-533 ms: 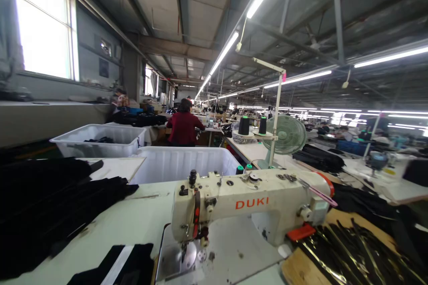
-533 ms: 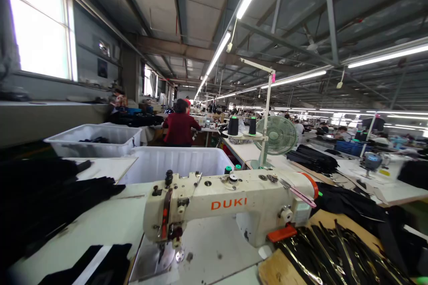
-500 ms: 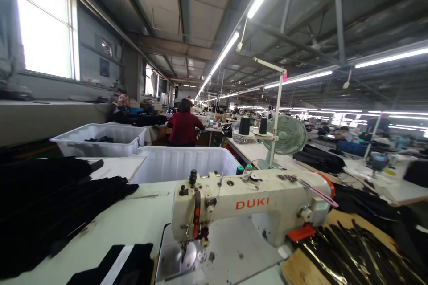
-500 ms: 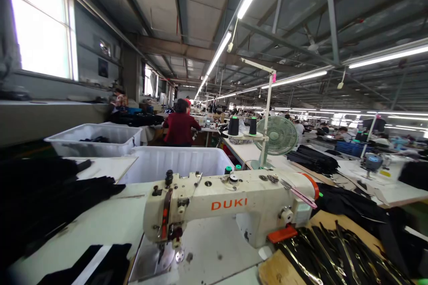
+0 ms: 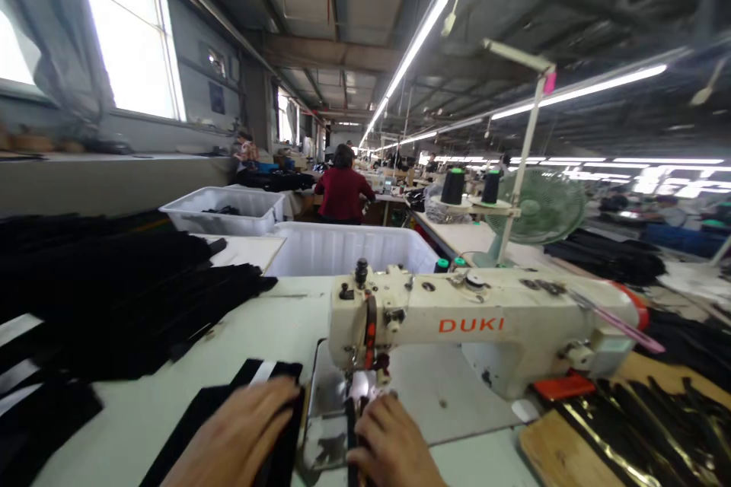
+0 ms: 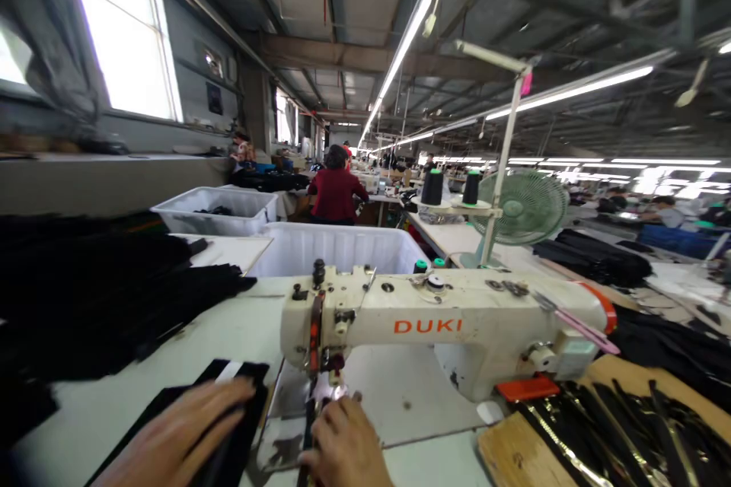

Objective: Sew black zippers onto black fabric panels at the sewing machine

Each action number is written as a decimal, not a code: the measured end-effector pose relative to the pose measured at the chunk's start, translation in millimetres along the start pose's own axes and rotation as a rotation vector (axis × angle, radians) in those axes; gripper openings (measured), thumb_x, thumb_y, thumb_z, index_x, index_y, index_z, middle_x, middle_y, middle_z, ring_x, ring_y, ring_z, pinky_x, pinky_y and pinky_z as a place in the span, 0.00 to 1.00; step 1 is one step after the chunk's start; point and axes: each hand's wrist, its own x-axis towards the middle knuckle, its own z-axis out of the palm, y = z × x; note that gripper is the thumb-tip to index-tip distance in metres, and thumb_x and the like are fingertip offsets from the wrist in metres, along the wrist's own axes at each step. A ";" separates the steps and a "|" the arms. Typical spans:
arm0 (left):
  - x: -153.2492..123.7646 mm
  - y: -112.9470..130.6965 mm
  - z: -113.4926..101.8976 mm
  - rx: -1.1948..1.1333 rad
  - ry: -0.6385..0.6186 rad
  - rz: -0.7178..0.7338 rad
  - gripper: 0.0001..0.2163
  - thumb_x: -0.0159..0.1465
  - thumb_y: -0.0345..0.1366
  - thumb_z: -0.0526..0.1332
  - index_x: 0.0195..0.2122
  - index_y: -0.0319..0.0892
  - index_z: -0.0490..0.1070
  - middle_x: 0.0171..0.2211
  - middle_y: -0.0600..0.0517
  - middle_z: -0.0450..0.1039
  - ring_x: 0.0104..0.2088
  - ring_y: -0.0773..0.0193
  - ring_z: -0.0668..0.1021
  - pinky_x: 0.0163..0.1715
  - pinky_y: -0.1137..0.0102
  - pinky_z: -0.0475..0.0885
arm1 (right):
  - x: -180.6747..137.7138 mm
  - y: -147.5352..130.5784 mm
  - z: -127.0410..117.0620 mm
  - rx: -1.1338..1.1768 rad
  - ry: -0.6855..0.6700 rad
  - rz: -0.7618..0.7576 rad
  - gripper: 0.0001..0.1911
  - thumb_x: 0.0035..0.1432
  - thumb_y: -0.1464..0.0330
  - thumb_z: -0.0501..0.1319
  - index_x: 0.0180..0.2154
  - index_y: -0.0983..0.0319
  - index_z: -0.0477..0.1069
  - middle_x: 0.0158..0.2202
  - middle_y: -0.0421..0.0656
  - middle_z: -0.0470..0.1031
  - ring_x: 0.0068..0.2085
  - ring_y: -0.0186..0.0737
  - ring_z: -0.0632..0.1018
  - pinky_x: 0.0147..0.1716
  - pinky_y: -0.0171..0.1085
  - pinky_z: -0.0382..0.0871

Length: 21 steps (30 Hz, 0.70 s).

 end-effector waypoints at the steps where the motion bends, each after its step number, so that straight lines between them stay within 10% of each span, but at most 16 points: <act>1: 9.8 -12.8 -7.0 0.017 -0.047 0.052 0.15 0.69 0.37 0.63 0.57 0.45 0.69 0.61 0.46 0.64 0.60 0.48 0.68 0.60 0.47 0.60 | -0.6 -1.6 -2.6 0.036 -0.029 -0.006 0.07 0.61 0.66 0.69 0.36 0.60 0.72 0.36 0.43 0.76 0.39 0.47 0.76 0.39 0.39 0.73; 4: 33.9 -42.1 -13.5 0.021 -0.170 0.145 0.23 0.64 0.32 0.65 0.60 0.46 0.66 0.62 0.47 0.64 0.63 0.49 0.64 0.65 0.49 0.50 | -2.2 -2.3 -18.9 0.149 -0.108 -0.025 0.07 0.65 0.73 0.64 0.45 0.59 0.73 0.43 0.42 0.76 0.44 0.42 0.75 0.45 0.35 0.71; 12: 29.3 -23.0 23.0 -0.097 -0.178 0.157 0.11 0.68 0.43 0.54 0.34 0.43 0.71 0.32 0.52 0.74 0.35 0.57 0.77 0.38 0.64 0.73 | -1.0 0.2 -43.4 0.161 -0.251 -0.082 0.14 0.71 0.67 0.57 0.55 0.61 0.70 0.56 0.45 0.72 0.60 0.45 0.68 0.64 0.44 0.58; 21: -34.4 19.3 42.4 -0.020 0.005 0.344 0.19 0.70 0.40 0.55 0.63 0.53 0.61 0.61 0.50 0.67 0.61 0.52 0.68 0.61 0.55 0.65 | -4.6 -0.3 -34.1 0.118 -0.229 -0.090 0.15 0.70 0.67 0.57 0.56 0.64 0.70 0.56 0.46 0.73 0.58 0.48 0.70 0.62 0.46 0.63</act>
